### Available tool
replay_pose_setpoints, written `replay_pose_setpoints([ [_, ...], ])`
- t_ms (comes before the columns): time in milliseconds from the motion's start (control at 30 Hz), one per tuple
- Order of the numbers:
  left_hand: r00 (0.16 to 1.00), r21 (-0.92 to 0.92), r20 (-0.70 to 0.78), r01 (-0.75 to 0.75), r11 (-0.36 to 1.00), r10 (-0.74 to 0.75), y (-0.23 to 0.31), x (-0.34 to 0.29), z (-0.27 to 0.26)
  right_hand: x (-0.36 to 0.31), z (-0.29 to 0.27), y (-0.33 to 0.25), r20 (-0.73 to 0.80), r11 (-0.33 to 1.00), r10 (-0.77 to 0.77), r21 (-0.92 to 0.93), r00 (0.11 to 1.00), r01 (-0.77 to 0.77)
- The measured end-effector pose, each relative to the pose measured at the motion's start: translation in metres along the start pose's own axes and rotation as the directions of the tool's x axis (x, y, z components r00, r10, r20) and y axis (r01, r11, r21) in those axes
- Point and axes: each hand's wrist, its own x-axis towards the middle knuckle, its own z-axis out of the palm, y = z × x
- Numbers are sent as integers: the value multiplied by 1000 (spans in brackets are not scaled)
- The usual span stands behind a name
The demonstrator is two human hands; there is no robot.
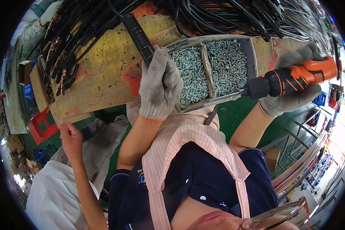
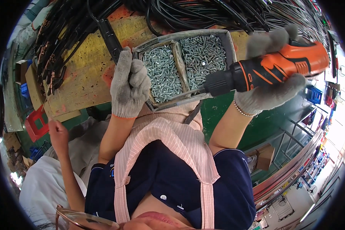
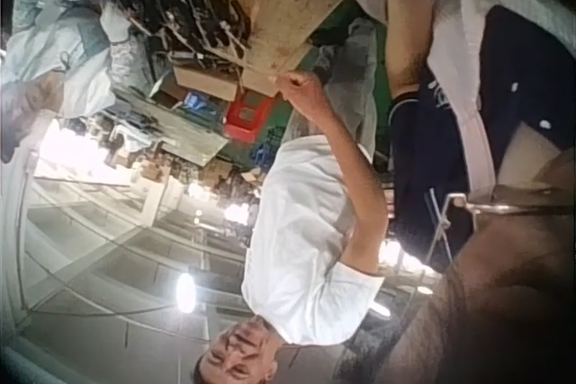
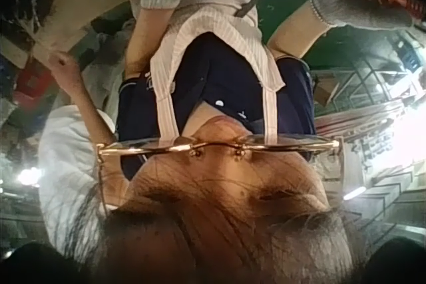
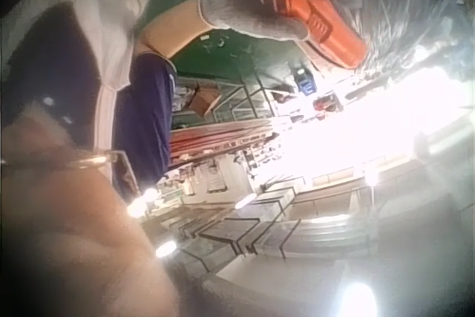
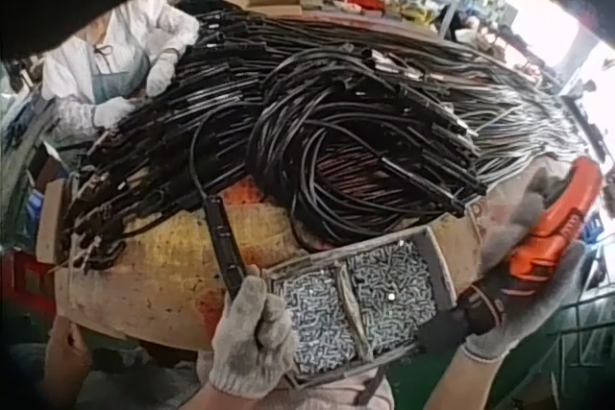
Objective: The person fastens screws into plastic housings for wire harnesses using an electric screwdriver.
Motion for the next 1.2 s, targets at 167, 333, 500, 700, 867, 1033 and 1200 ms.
replay_pose_setpoints([
  [167,1000,13,12,-12,1000,12,-1,1,-5,-2,-13,0,312,911,98,355,945,-212],
  [333,1000,-21,19,8,1000,-8,-1,2,-12,-18,-3,20,253,1000,0,19,968,-5],
  [500,997,-2,75,7,1000,-7,-1,3,-19,-29,10,35,177,996,-63,-45,982,72],
  [700,998,1,-49,-30,1000,31,-3,3,-8,-36,20,49,155,997,55,-65,986,-45],
  [867,998,79,-36,-39,996,42,-3,3,-6,-40,21,54,107,989,79,-134,991,-64],
  [1033,998,65,-5,-57,996,57,-3,3,-6,-33,18,46,171,998,64,-35,983,-59],
  [1200,999,50,-23,-34,998,36,-5,4,-2,-20,10,29,145,1000,-29,14,989,27],
])
